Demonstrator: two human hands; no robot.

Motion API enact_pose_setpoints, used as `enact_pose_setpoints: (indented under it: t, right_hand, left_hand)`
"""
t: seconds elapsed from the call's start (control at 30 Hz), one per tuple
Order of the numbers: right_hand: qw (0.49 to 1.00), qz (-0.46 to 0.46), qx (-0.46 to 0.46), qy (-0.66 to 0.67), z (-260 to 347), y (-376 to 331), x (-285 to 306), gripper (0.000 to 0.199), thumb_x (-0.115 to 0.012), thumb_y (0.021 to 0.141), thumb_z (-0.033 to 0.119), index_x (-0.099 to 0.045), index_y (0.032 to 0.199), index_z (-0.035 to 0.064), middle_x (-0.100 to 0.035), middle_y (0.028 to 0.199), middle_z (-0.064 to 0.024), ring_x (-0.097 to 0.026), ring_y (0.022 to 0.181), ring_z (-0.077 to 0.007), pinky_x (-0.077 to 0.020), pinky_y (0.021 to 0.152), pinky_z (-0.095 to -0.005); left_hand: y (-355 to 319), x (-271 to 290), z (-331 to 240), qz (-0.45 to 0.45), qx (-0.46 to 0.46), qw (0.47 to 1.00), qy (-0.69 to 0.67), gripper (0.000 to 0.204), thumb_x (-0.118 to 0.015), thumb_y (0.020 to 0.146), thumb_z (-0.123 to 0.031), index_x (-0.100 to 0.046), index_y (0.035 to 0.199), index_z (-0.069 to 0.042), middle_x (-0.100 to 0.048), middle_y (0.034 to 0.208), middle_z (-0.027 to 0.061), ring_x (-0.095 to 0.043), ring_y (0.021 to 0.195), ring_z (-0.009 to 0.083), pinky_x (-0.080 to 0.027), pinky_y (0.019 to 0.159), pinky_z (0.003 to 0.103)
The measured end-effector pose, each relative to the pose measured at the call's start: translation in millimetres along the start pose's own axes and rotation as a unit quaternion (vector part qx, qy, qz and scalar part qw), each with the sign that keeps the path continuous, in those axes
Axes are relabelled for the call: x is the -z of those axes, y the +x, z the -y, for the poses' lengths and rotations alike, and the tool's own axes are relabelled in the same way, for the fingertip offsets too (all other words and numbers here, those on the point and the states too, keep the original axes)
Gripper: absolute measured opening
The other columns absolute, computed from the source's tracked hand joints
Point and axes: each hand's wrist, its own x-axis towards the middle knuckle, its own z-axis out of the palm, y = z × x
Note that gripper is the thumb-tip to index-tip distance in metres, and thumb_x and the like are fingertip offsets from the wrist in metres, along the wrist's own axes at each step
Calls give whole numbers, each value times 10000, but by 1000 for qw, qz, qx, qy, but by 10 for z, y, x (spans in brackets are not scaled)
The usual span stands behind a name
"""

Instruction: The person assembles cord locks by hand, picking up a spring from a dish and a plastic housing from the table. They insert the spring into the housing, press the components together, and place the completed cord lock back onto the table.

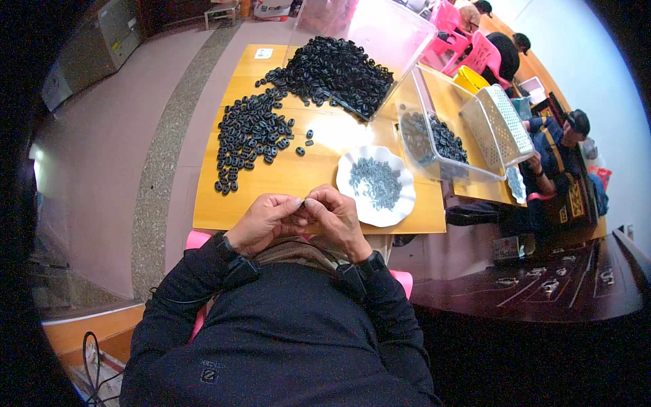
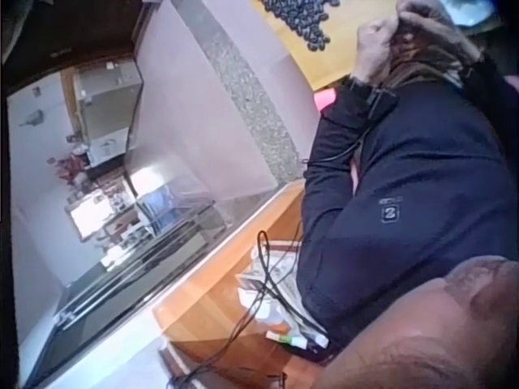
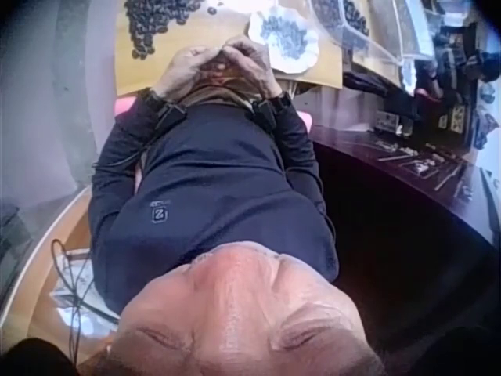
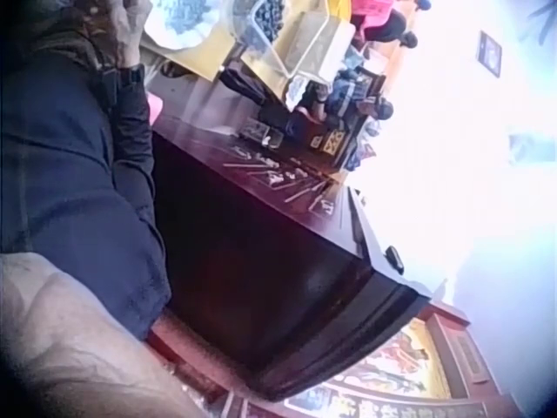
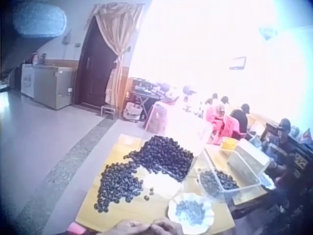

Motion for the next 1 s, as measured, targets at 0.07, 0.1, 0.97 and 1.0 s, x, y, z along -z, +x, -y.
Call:
enact_pose_setpoints:
  t: [0.07, 0.1, 0.97, 1.0]
  right_hand:
    - [1000, 2, 0, 5, -17, -1, 3, 94, -611, 913, 58, -615, 887, -32, -584, 854, -19, -548, 739, -70, -470, 646, -205]
    - [1000, 2, -5, 14, -23, -2, 3, 97, -608, 916, 59, -613, 888, -33, -582, 851, -18, -546, 735, -68, -470, 643, -205]
    - [993, 3, -68, 98, -28, -37, -36, 173, -603, 914, 32, -615, 1067, -47, -649, 956, -76, -641, 785, -116, -562, 686, -239]
    - [992, 5, -72, 100, -24, -36, -39, 173, -609, 910, 33, -615, 1064, -46, -651, 953, -79, -646, 782, -119, -567, 679, -241]
  left_hand:
    - [-2, -7, -2, -5, -7, 1000, 0, 330, -490, 995, -260, -613, 1070, 36, -654, 971, 101, -641, 874, 160, -573, 786, 334]
    - [-3, -7, -3, -5, -7, 1000, 1, 330, -490, 995, -260, -613, 1070, 36, -654, 971, 101, -641, 874, 160, -573, 786, 334]
    - [-43, -113, -70, -54, -39, 998, -13, 206, -535, 975, -187, -631, 942, -7, -654, 853, 53, -635, 758, 118, -552, 716, 255]
    - [-42, -112, -67, -54, -39, 998, -13, 206, -535, 975, -187, -631, 942, -7, -654, 853, 53, -635, 758, 118, -552, 716, 255]
